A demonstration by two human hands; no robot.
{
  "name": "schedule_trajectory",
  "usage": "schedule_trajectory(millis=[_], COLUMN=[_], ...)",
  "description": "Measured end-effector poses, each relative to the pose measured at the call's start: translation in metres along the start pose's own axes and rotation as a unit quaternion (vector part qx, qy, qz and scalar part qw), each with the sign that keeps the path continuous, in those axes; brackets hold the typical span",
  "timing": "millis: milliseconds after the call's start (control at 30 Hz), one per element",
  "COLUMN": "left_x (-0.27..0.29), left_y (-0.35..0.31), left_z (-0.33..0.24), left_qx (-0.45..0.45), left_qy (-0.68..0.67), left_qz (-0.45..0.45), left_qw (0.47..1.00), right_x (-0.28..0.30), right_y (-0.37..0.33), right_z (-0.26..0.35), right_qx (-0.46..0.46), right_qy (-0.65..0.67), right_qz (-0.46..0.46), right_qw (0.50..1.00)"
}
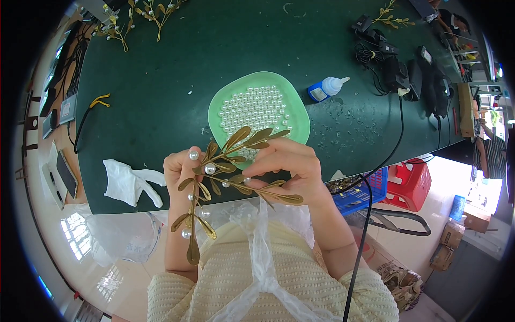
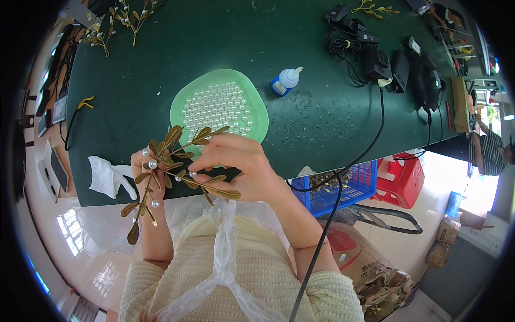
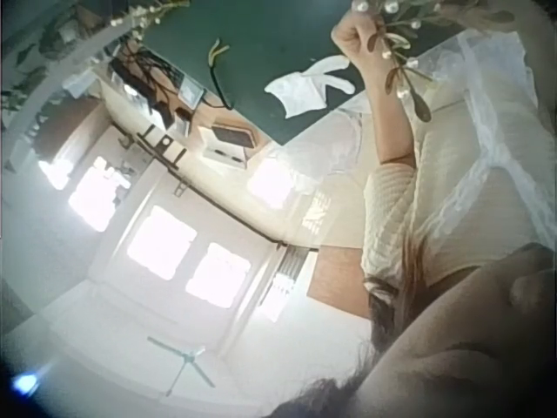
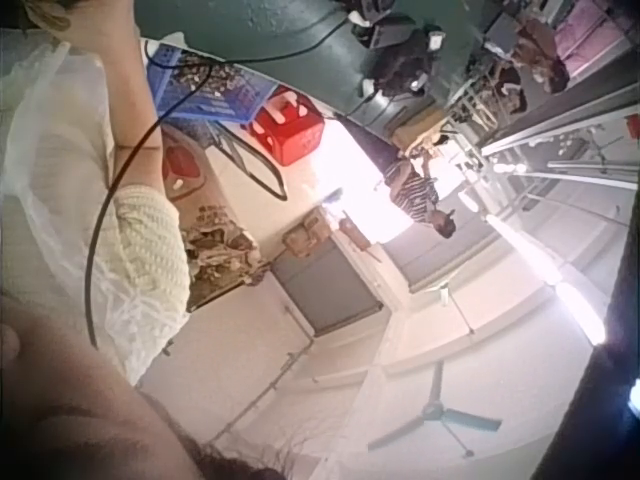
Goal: The person applies glue to a gold-colored branch from a bottle and presses white pearls from a bowl onto the glue, repeating the process for several leaves.
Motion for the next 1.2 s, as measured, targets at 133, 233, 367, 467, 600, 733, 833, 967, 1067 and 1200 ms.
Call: schedule_trajectory(millis=[133,233,367,467,600,733,833,967,1067,1200], left_x=[-0.001,-0.001,0.0,0.003,0.005,0.005,0.007,0.004,0.006,0.007], left_y=[0.0,0.0,-0.001,-0.001,-0.002,-0.001,-0.001,-0.001,-0.001,-0.001], left_z=[-0.002,0.0,0.0,0.002,0.003,0.001,0.001,0.001,0.004,0.006], left_qx=[-0.006,0.001,-0.003,0.002,0.007,0.009,0.009,-0.003,0.006,0.016], left_qy=[0.01,0.009,0.007,0.01,0.009,0.008,0.004,-0.008,-0.015,-0.023], left_qz=[0.005,0.0,-0.006,-0.015,-0.022,-0.028,-0.031,-0.006,-0.013,-0.02], left_qw=[1.0,1.0,1.0,1.0,1.0,1.0,0.999,1.0,1.0,0.999], right_x=[0.001,0.001,0.001,0.001,0.003,0.017,0.066,0.135,0.15,0.149], right_y=[0.001,0.0,0.001,0.0,-0.002,-0.007,-0.028,-0.048,-0.039,-0.03], right_z=[0.002,0.001,0.002,0.001,-0.003,-0.001,0.002,-0.01,-0.031,-0.054], right_qx=[0.0,-0.003,0.004,0.0,-0.014,0.005,0.01,-0.029,-0.093,-0.149], right_qy=[-0.005,-0.011,-0.011,-0.011,0.0,-0.017,-0.115,-0.102,-0.149,-0.234], right_qz=[-0.004,0.003,0.006,0.009,-0.004,-0.044,-0.183,-0.383,-0.353,-0.284], right_qw=[1.0,1.0,1.0,1.0,1.0,0.999,0.976,0.917,0.919,0.918])
Point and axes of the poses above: each hand's wrist, its own y-axis towards the middle knuckle, its own x-axis out of the back of the hand, z = x × y, the point moved 10 cm from there along y, towards the middle knuckle, and after that the axes turned 4 degrees about x, right-handed, at the moved point
